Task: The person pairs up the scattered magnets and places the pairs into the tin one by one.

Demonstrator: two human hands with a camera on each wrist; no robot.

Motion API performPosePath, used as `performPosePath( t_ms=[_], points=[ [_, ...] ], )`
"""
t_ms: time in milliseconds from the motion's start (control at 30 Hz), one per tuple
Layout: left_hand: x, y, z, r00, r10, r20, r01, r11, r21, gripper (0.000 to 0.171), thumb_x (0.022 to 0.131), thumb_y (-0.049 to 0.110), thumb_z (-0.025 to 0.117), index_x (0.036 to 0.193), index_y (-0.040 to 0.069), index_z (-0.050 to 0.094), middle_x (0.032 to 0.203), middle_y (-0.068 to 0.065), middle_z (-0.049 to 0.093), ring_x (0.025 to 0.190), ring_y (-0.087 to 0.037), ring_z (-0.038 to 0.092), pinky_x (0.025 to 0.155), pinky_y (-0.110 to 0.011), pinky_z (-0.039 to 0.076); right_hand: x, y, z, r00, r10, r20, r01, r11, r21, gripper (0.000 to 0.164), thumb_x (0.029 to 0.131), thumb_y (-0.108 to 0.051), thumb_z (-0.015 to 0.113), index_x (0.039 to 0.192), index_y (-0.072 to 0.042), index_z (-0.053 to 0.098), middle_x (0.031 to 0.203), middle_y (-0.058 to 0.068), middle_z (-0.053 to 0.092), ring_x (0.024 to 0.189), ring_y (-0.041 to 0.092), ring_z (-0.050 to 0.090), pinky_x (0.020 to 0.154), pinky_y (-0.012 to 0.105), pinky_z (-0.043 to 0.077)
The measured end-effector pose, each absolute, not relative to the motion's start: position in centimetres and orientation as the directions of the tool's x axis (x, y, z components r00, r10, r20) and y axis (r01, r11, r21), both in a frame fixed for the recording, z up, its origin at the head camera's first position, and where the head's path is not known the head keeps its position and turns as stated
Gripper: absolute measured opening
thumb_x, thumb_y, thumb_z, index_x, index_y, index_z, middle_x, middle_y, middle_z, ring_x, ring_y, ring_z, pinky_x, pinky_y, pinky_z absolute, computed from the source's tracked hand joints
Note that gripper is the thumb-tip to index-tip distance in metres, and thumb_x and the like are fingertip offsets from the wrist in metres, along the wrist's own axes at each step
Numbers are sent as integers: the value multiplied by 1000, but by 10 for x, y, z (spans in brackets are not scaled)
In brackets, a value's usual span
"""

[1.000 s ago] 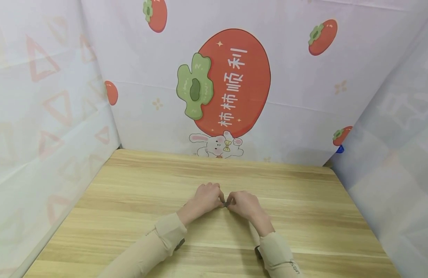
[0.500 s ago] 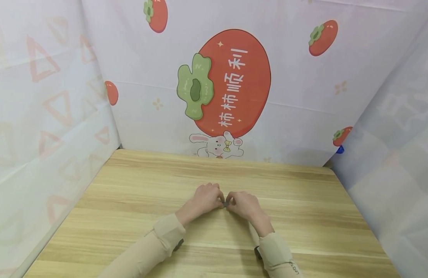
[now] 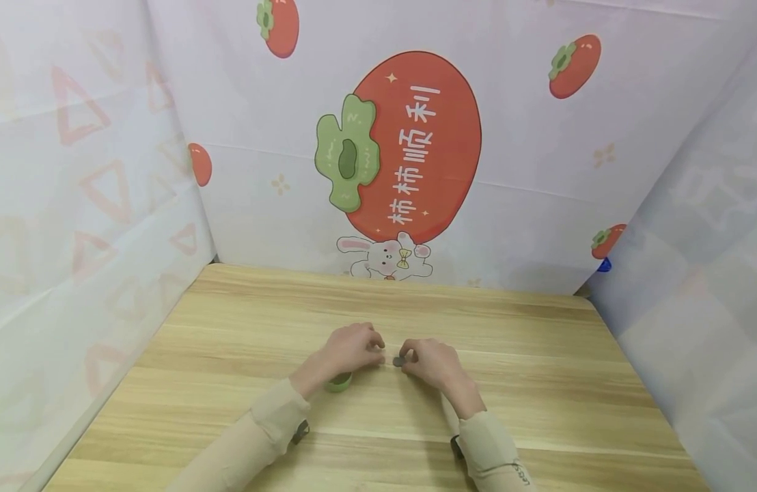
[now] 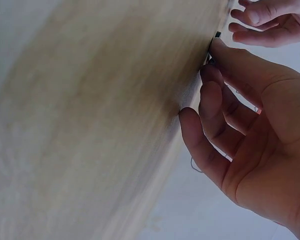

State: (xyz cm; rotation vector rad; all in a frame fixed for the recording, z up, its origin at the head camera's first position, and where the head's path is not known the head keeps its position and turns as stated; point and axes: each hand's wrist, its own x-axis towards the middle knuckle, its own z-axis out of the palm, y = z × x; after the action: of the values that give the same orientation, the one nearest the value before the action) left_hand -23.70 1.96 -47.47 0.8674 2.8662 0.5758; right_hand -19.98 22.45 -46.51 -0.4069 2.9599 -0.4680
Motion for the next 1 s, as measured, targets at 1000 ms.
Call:
performPosePath(
  t_ms=[1000],
  points=[
    [-225, -79, -466, -706, 689, -163, 463, 623, 631, 67, 76, 46, 83, 136, 24, 60, 116, 10, 60, 100, -9, 57, 87, -30, 47, -197, 222, -461, -954, -291, -65, -259, 917, -303, 12, 85, -23, 78, 95, -23, 73, 76, -8, 60, 67, 9, 50, 62, 31, 42]
  ],
)
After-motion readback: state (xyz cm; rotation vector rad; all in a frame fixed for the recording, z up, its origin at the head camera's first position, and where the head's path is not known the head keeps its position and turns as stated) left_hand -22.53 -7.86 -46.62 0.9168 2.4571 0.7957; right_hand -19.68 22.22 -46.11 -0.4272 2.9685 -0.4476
